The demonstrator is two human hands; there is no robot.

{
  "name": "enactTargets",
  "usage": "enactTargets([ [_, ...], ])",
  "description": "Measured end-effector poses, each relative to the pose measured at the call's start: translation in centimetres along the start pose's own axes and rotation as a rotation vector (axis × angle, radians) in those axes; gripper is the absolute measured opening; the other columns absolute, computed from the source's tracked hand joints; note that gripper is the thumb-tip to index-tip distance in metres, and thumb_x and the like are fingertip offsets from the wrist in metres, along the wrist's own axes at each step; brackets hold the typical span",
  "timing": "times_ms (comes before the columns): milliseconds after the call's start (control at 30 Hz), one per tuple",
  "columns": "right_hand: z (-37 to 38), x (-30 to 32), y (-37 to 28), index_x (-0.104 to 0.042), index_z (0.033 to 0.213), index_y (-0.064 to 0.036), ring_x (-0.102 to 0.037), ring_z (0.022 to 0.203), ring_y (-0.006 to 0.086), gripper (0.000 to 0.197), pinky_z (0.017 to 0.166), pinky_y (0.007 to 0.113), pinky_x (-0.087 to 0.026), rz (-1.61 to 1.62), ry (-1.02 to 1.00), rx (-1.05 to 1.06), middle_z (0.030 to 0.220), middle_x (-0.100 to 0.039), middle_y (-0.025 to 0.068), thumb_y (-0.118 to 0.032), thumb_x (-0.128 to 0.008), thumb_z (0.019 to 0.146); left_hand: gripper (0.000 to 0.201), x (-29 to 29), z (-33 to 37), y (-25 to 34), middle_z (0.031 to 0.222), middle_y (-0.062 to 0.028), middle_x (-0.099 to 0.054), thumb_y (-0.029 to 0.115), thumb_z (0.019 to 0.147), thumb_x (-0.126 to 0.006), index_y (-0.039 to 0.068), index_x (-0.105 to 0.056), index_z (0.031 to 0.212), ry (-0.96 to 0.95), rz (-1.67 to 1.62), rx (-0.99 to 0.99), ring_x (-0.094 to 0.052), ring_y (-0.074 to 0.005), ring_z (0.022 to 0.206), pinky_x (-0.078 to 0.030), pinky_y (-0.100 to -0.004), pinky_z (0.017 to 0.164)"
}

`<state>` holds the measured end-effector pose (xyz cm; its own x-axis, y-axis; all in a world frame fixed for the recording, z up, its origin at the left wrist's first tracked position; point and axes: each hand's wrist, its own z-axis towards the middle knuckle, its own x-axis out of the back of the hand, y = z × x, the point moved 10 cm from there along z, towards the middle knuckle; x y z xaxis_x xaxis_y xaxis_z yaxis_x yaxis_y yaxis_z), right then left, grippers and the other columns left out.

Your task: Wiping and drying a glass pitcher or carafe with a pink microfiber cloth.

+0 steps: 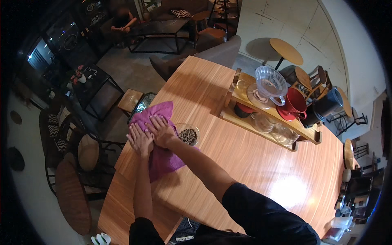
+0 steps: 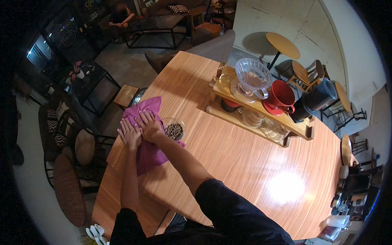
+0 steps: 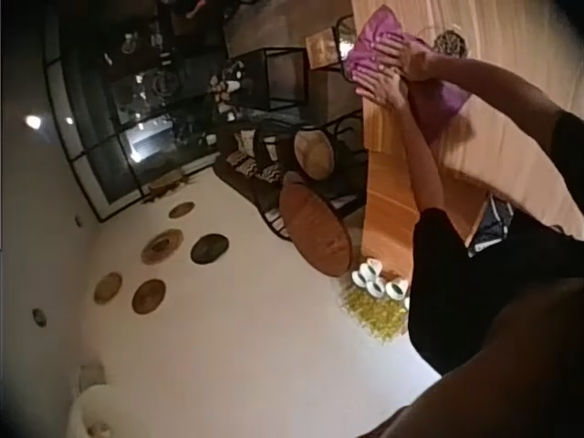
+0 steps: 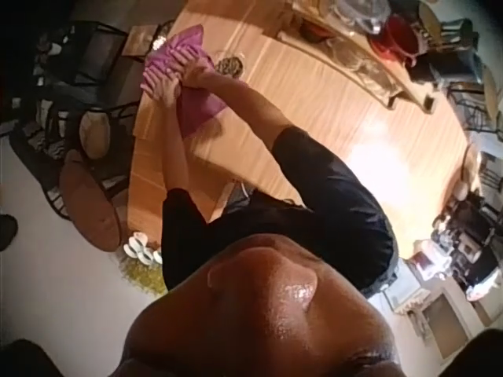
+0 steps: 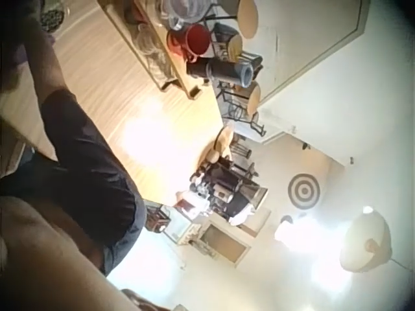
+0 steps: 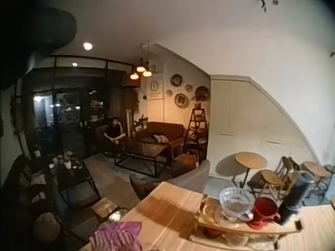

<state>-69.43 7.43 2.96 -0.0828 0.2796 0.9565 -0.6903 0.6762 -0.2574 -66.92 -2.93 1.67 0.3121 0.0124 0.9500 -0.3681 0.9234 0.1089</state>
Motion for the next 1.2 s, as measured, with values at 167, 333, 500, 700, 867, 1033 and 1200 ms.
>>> enactTargets([
  [167,2.1,0.4,4.8,-0.026,0.158,-0.0237,-0.002,0.155,0.0264,0.057,0.124,0.044,0.003,0.047,-0.235,-0.133,0.168,-0.006,0.0068,-0.044,-0.024,0.105,0.064,-1.9,3.6,3.1,0.160,-0.0200,-0.029,0.038,0.103,-0.035,-0.003,-0.032,0.152,-0.033,0.017,-0.034,-0.022,-0.0308,0.151,-0.011,-0.0551,0.121],
  [333,1.6,1.7,11.8,-0.026,0.158,-0.0266,-0.002,0.155,0.0235,0.059,0.124,0.042,0.003,0.092,-0.322,-0.209,0.168,-0.007,0.0042,-0.049,-0.024,0.103,0.065,-4.5,6.7,10.6,0.164,-0.0174,-0.021,0.037,0.103,-0.035,-0.003,-0.027,0.154,-0.108,-0.031,-0.270,-0.012,-0.0286,0.154,-0.006,-0.0549,0.122],
  [500,-2.0,2.1,15.2,-0.017,0.160,-0.0133,-0.001,0.155,0.0280,0.068,0.125,0.044,-0.001,0.108,-0.333,-0.220,0.168,-0.006,0.0102,-0.045,-0.033,0.101,0.068,-6.2,7.1,16.2,0.167,-0.0140,-0.010,0.037,0.103,-0.035,0.001,-0.018,0.157,-0.315,0.018,-0.446,-0.006,-0.0271,0.155,-0.003,-0.0566,0.122],
  [700,-8.6,3.6,17.6,-0.016,0.160,-0.0136,-0.003,0.155,0.0243,0.067,0.125,0.041,-0.001,0.221,-0.208,-0.264,0.168,-0.007,0.0092,-0.044,-0.031,0.102,0.072,-5.7,4.0,22.6,0.168,-0.0115,0.001,0.037,0.102,-0.037,0.003,-0.008,0.159,-0.641,-0.024,-0.594,0.000,-0.0266,0.155,-0.002,-0.0584,0.122],
  [867,-16.0,4.4,16.7,-0.023,0.158,-0.0127,-0.012,0.154,0.0306,0.063,0.124,0.045,-0.009,0.259,-0.020,-0.313,0.165,-0.017,0.0156,-0.038,-0.036,0.103,0.079,-3.2,-2.3,27.0,0.167,-0.0139,0.004,0.026,0.095,-0.043,0.000,-0.003,0.158,-0.856,0.159,-0.644,-0.001,-0.0283,0.155,-0.003,-0.0524,0.124],
  [1033,-23.0,5.3,13.6,-0.029,0.154,-0.0025,-0.020,0.151,0.0335,0.065,0.123,0.046,-0.014,0.188,0.121,-0.391,0.162,-0.025,0.0185,-0.037,-0.041,0.100,0.079,-1.0,-9.5,29.8,0.165,-0.0228,-0.010,0.026,0.091,-0.050,-0.007,-0.016,0.155,-0.639,0.410,-0.792,-0.011,-0.0346,0.154,-0.003,-0.0492,0.124],
  [1200,-32.2,6.8,10.0,-0.035,0.151,-0.0019,-0.026,0.149,0.0327,0.065,0.121,0.048,-0.018,0.025,0.274,-0.468,0.160,-0.030,0.0187,-0.035,-0.045,0.097,0.077,1.4,-18.5,31.1,0.163,-0.0273,-0.014,0.026,0.091,-0.051,-0.011,-0.022,0.152,-0.527,0.406,-0.918,-0.012,-0.0381,0.153,-0.006,-0.0507,0.124],
])
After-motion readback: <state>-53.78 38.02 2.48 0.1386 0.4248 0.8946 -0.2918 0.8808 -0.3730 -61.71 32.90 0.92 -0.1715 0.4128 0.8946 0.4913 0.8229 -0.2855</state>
